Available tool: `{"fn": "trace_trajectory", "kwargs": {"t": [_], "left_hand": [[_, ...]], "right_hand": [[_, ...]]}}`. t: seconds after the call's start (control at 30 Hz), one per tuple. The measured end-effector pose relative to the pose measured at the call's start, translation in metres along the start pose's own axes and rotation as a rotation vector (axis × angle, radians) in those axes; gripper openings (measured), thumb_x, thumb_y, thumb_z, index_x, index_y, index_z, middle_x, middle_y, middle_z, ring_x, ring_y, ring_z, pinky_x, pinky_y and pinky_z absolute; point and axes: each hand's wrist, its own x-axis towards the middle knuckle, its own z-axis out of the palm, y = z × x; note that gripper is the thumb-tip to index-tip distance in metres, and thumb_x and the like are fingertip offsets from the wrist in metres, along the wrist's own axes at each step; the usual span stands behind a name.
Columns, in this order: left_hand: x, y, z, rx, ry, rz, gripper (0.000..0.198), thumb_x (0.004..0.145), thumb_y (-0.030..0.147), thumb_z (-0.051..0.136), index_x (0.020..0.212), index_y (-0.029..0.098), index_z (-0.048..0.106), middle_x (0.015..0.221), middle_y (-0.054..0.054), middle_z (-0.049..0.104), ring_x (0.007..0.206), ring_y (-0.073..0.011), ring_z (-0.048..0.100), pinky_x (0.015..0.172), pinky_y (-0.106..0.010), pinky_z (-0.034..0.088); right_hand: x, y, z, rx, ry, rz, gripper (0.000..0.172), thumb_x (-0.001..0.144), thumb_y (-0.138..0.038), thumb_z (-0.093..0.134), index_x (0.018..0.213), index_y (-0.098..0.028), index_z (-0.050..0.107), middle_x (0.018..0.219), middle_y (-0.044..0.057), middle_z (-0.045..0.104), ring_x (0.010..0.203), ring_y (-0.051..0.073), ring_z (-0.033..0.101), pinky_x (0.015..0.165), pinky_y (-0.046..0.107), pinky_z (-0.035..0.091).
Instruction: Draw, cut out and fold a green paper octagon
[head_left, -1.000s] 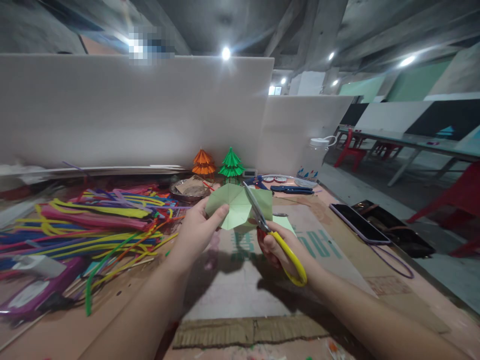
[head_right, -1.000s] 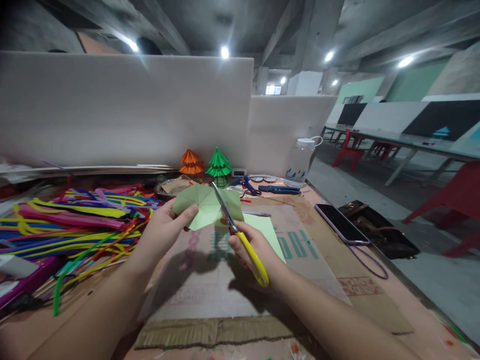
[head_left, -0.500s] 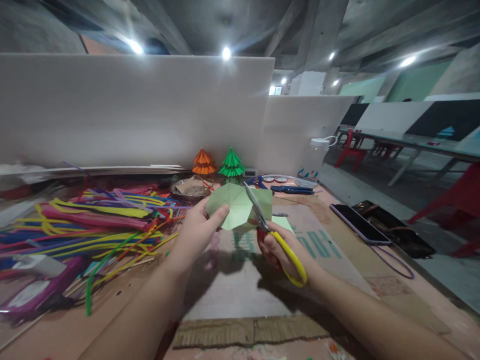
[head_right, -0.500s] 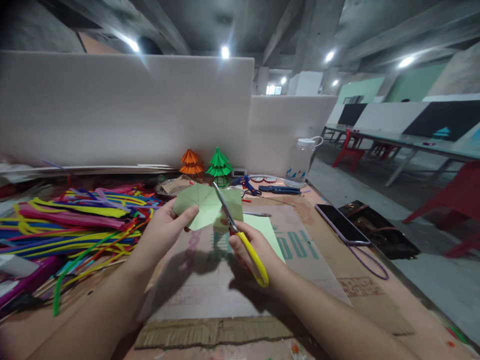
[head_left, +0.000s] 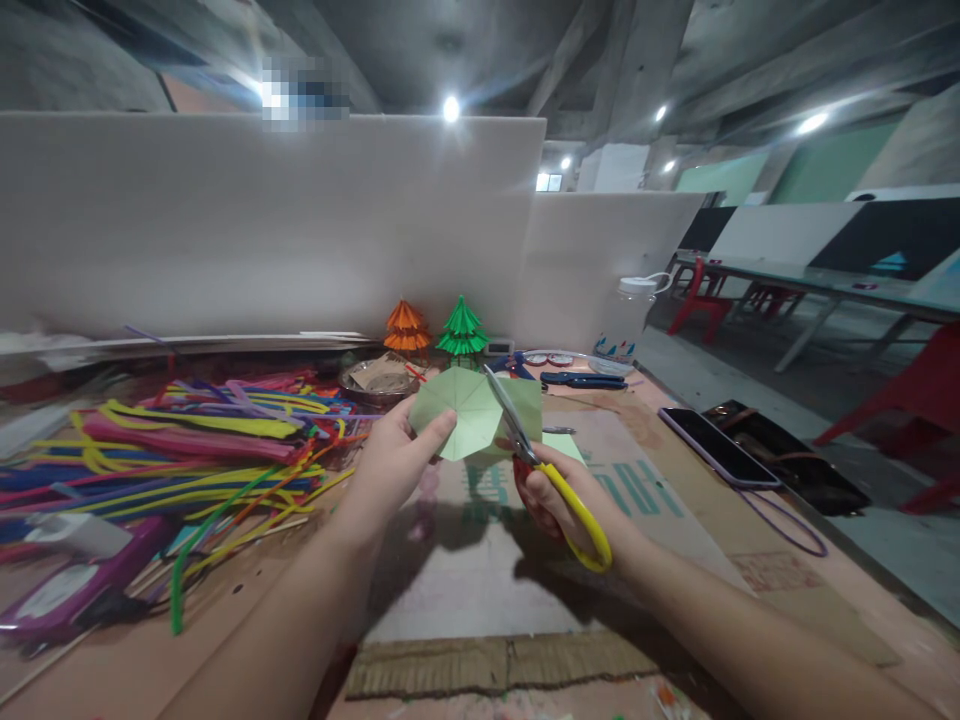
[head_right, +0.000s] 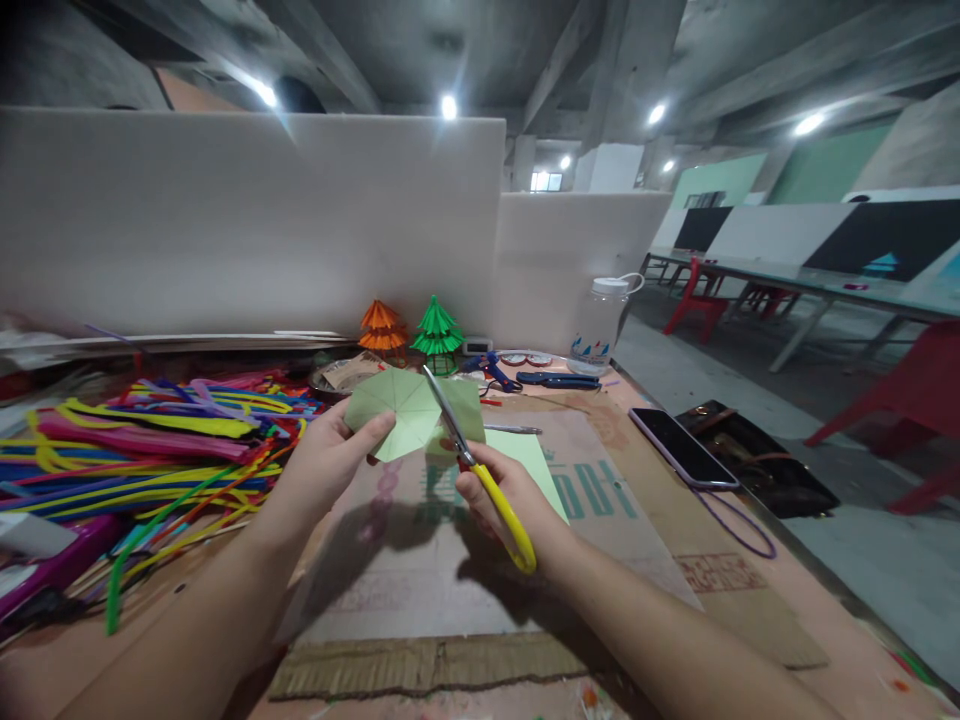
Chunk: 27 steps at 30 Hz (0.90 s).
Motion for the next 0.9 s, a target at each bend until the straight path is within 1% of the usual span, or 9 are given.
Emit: {"fn": "trace_trajectory", "kwargs": {"t": [0.2, 0.37, 0.5, 0.67, 0.9], "left_hand": [[-0.0001, 0.0007, -0.001, -0.009, -0.006, 0.003, 0.04, 0.077, 0.05, 0.078, 0.098, 0.017, 0.07, 0.068, 0.003, 0.063, 0.056, -0.013, 0.052, 0.05, -0.021, 0.04], [-0.0006, 0.0008, -0.0007, -0.012, -0.011, 0.01, 0.04, 0.078, 0.05, 0.078, 0.099, 0.017, 0.069, 0.069, 0.003, 0.062, 0.056, -0.0124, 0.051, 0.05, -0.021, 0.039], [-0.0007, 0.0007, 0.0, -0.009, -0.013, 0.013, 0.038, 0.077, 0.05, 0.078, 0.096, 0.017, 0.069, 0.067, 0.003, 0.062, 0.055, -0.0123, 0.05, 0.049, -0.021, 0.039], [-0.0009, 0.0026, 0.0009, -0.011, -0.009, 0.005, 0.039, 0.076, 0.051, 0.078, 0.095, 0.017, 0.069, 0.066, 0.003, 0.062, 0.054, -0.0126, 0.051, 0.049, -0.022, 0.039], [-0.0003, 0.0031, 0.0012, -0.01, -0.01, -0.003, 0.041, 0.076, 0.052, 0.078, 0.097, 0.017, 0.07, 0.068, 0.002, 0.063, 0.055, -0.0131, 0.052, 0.048, -0.022, 0.04]], "right_hand": [[-0.0009, -0.004, 0.0005, -0.017, 0.015, 0.004, 0.064, 0.083, -0.08, 0.066, 0.099, -0.02, 0.054, 0.063, -0.01, 0.039, 0.043, 0.004, 0.031, 0.037, 0.018, 0.027], [-0.0014, -0.0014, 0.0001, -0.024, 0.015, 0.005, 0.065, 0.083, -0.081, 0.065, 0.099, -0.019, 0.055, 0.062, -0.01, 0.039, 0.042, 0.004, 0.031, 0.037, 0.018, 0.028], [-0.0009, 0.0004, -0.0003, -0.012, 0.005, 0.012, 0.064, 0.083, -0.082, 0.064, 0.1, -0.02, 0.054, 0.061, -0.01, 0.038, 0.042, 0.005, 0.031, 0.037, 0.018, 0.028], [-0.0002, -0.0005, -0.0003, -0.011, 0.002, 0.01, 0.064, 0.082, -0.082, 0.065, 0.095, -0.021, 0.053, 0.061, -0.01, 0.038, 0.042, 0.005, 0.031, 0.037, 0.019, 0.028], [-0.0003, -0.002, 0.0006, -0.015, 0.01, 0.024, 0.064, 0.081, -0.082, 0.065, 0.095, -0.021, 0.052, 0.06, -0.01, 0.039, 0.041, 0.005, 0.031, 0.037, 0.018, 0.028]]}}
